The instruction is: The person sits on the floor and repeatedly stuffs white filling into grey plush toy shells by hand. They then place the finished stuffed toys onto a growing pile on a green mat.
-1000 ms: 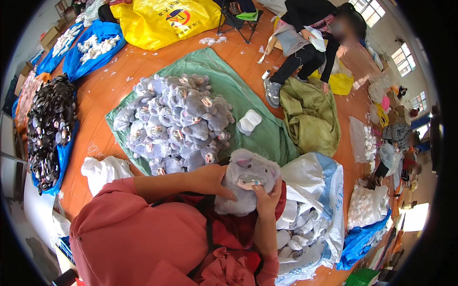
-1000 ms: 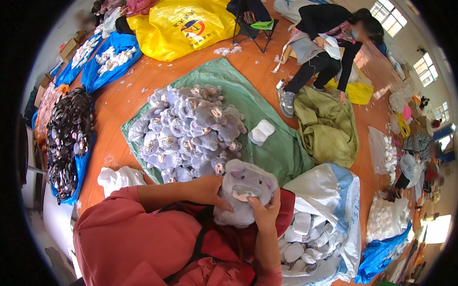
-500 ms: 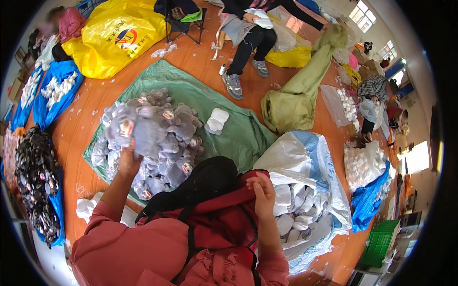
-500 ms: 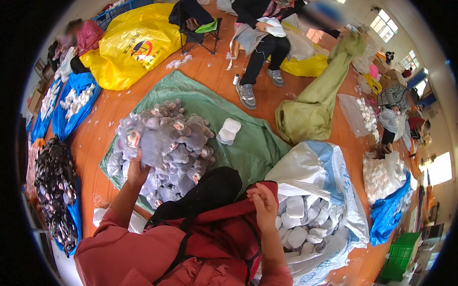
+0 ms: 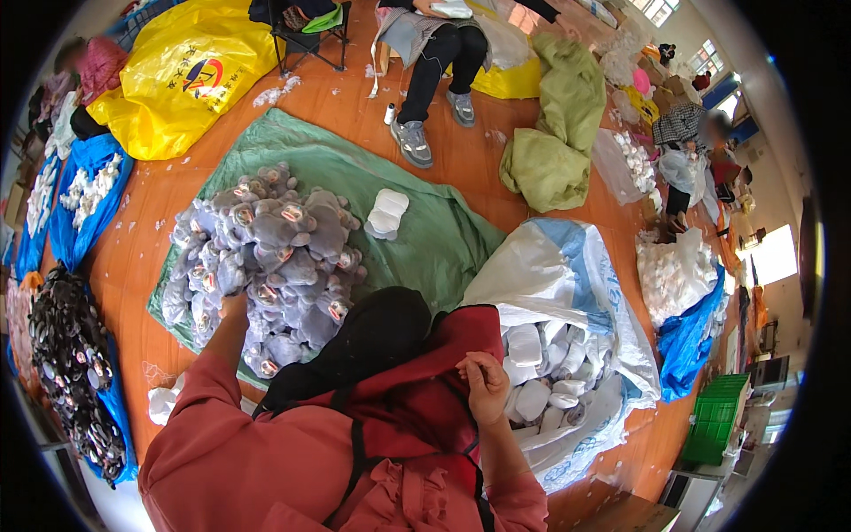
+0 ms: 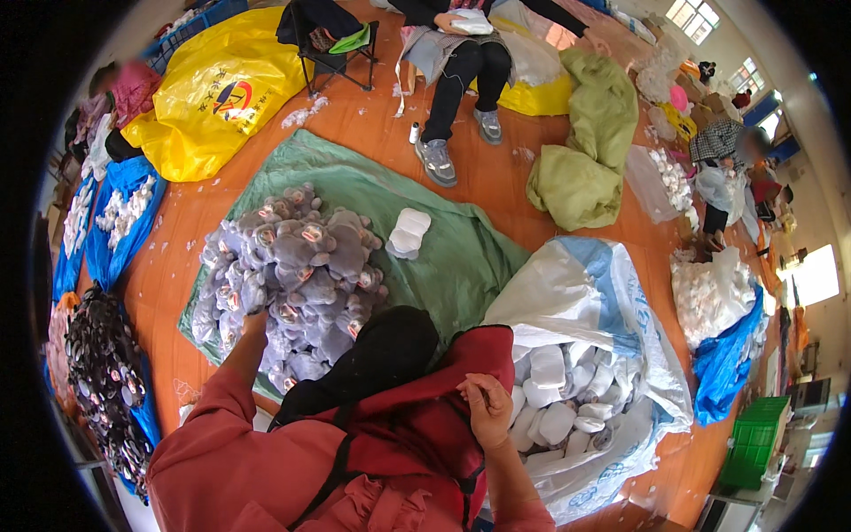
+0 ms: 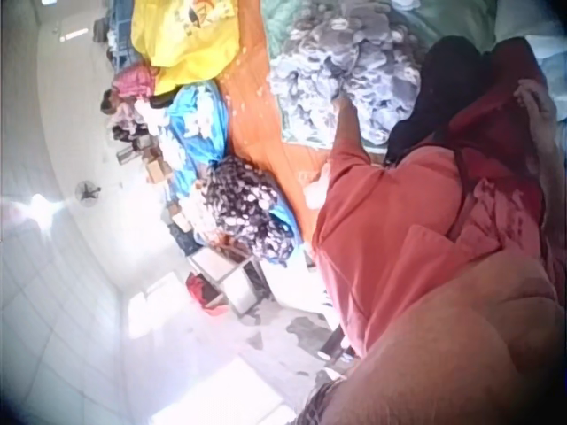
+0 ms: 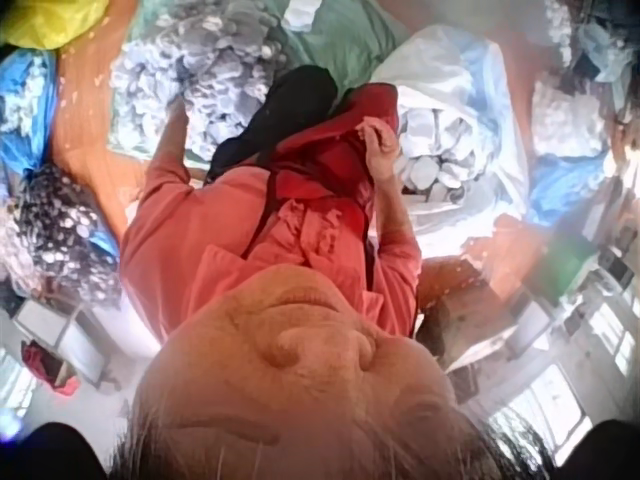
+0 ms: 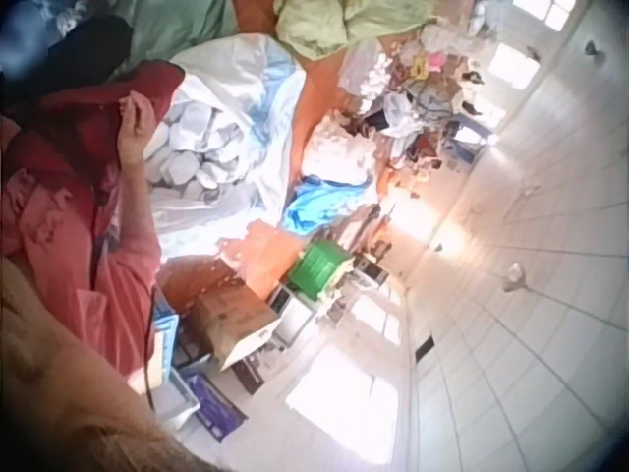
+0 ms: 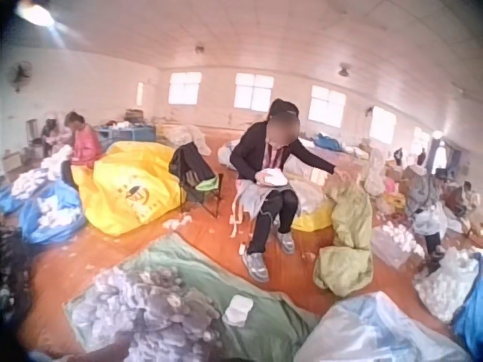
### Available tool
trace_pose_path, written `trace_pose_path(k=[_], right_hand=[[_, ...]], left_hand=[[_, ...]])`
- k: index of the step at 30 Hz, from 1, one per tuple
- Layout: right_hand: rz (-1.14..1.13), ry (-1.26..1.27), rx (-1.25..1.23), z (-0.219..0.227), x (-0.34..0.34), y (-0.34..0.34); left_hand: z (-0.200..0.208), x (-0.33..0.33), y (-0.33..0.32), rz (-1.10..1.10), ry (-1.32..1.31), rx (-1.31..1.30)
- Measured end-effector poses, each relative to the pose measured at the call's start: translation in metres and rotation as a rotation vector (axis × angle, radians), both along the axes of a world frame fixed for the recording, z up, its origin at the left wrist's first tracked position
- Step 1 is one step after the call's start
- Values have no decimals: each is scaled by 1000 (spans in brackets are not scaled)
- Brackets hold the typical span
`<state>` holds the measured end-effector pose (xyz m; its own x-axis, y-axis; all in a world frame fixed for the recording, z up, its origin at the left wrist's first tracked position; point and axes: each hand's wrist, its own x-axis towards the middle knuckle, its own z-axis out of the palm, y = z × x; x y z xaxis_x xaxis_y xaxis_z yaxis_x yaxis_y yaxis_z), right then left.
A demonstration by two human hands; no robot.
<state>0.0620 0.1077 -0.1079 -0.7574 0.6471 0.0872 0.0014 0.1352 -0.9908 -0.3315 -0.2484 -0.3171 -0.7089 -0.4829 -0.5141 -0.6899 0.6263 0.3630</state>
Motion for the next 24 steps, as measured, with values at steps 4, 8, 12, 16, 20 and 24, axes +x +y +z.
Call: trace_pose_path(k=[4, 8, 12, 16, 20, 24], right_hand=[[15, 33, 104, 0, -1, 1], [-47, 79, 123, -7, 0, 1], [-87, 78, 150, -7, 0, 2], [-83, 39, 259, -8, 3, 5], [-137, -6, 363, 0, 6, 6], [-247, -9, 436, -1, 15, 4]], left_hand=[[-23, -1, -21, -260, 191, -428], [34, 23, 52, -516, 487, -358], [26, 21, 91, -832, 664, -198], [1, 18, 135, -1134, 827, 28], [-19, 14, 189, -1255, 638, 169], [-68, -10, 244, -1230, 396, 410]])
